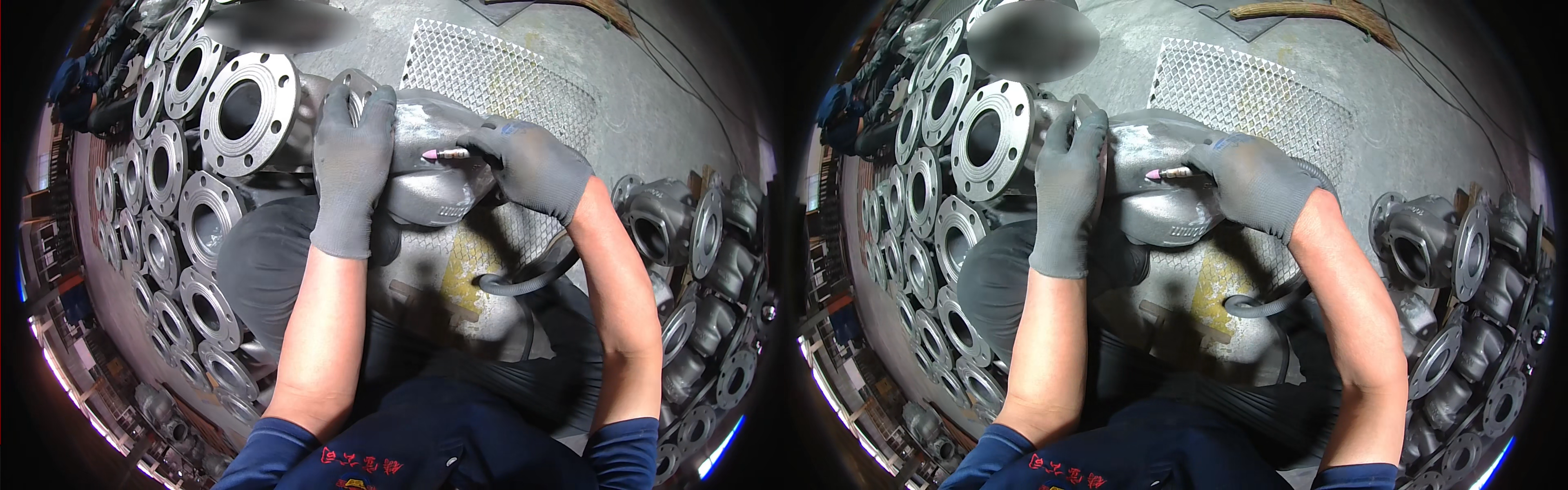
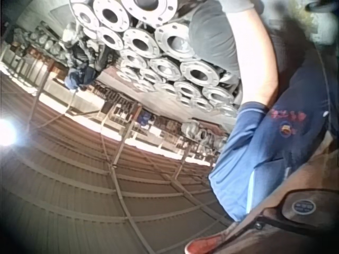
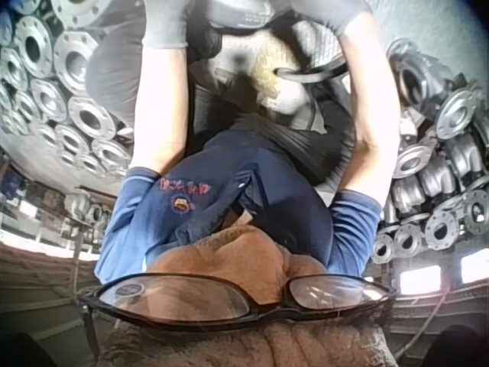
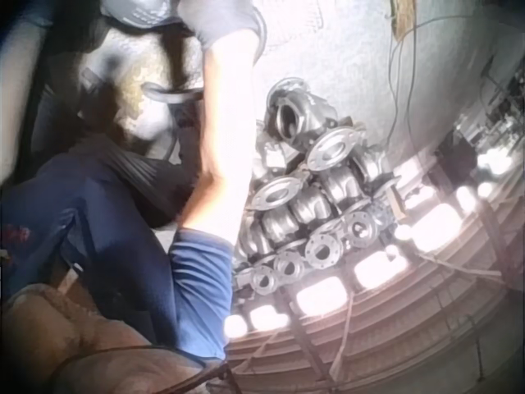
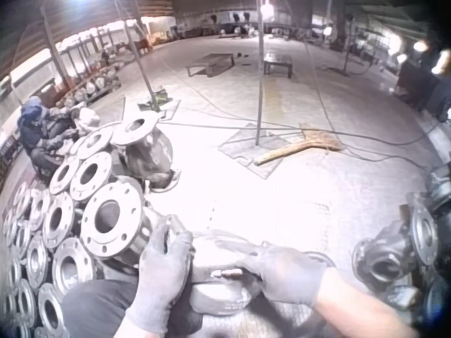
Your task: Grinding and smoothing the surfaces of metal valve body castings using a rotary tool.
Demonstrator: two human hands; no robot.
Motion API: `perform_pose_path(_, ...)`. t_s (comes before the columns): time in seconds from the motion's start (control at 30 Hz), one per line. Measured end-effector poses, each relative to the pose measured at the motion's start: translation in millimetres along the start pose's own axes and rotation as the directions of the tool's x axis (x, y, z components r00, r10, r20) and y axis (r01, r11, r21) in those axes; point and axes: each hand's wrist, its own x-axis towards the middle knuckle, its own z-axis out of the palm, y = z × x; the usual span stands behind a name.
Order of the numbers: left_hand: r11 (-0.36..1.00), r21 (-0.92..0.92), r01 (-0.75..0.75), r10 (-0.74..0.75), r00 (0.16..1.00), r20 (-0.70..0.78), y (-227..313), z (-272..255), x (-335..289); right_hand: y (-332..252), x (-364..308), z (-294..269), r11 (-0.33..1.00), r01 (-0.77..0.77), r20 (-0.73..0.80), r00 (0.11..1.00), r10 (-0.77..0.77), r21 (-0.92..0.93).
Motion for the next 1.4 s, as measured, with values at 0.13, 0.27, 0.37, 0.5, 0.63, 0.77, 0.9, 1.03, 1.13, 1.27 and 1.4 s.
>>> perform_pose_path(0.13,0.976,-0.109,0.19,-0.195,0.98,-0.036,15.1,-0.6,-3.4,-1.1,1.0,3.9,1.0,-0.002,0.037,0.999,0.002,-0.007)
perform_pose_path(0.27,0.992,-0.041,0.119,-0.12,0.993,-0.007,-0.5,0.8,-1.8,-0.8,2.5,4.3,1.0,-0.001,0.013,1.0,0.002,-0.018)
perform_pose_path(0.37,0.991,-0.058,0.123,-0.123,0.992,0.003,9.3,0.6,-2.8,-1.3,3.5,6.2,1.0,0.02,-0.002,1.0,-0.02,-0.018)
perform_pose_path(0.5,0.999,-0.035,0.009,-0.011,0.997,-0.07,-3.3,3.9,-0.4,-10.6,3.2,5.8,1.0,0.014,0.011,1.0,-0.014,-0.023)
perform_pose_path(0.63,0.971,-0.116,0.209,-0.216,0.975,-0.049,7.5,2.7,-1.6,-12.5,1.4,7.9,0.999,0.001,0.02,1.0,0.0,-0.033)
perform_pose_path(0.77,0.989,-0.09,0.114,-0.118,0.992,-0.044,-10.7,7.5,-0.5,-11.9,3.8,18.9,0.999,0.033,-0.029,0.999,-0.034,-0.035)
perform_pose_path(0.9,0.996,-0.057,0.075,-0.078,0.995,-0.058,-7.3,6.7,-0.1,-14.7,7.6,22.0,0.999,0.017,0.003,1.0,-0.017,-0.039)
perform_pose_path(1.03,0.971,-0.092,0.219,-0.224,0.973,-0.049,7.1,1.9,-1.2,-9.8,-2.4,17.2,0.999,-0.006,0.07,0.997,0.008,-0.041)
perform_pose_path(1.13,0.982,-0.097,0.16,-0.164,0.986,-0.037,2.9,3.2,-0.9,-0.4,-12.2,18.1,0.997,-0.023,0.062,0.998,0.028,-0.072)
perform_pose_path(1.27,0.998,-0.04,0.049,-0.051,0.998,-0.041,-6.9,3.9,-2.5,-4.0,-13.6,10.8,0.998,-0.068,0.007,0.998,0.068,-0.008)
perform_pose_path(1.4,0.974,-0.102,0.204,-0.21,0.977,-0.049,15.7,-0.3,-3.4,-4.8,-11.2,7.1,0.997,-0.075,0.053,0.996,0.077,-0.031)
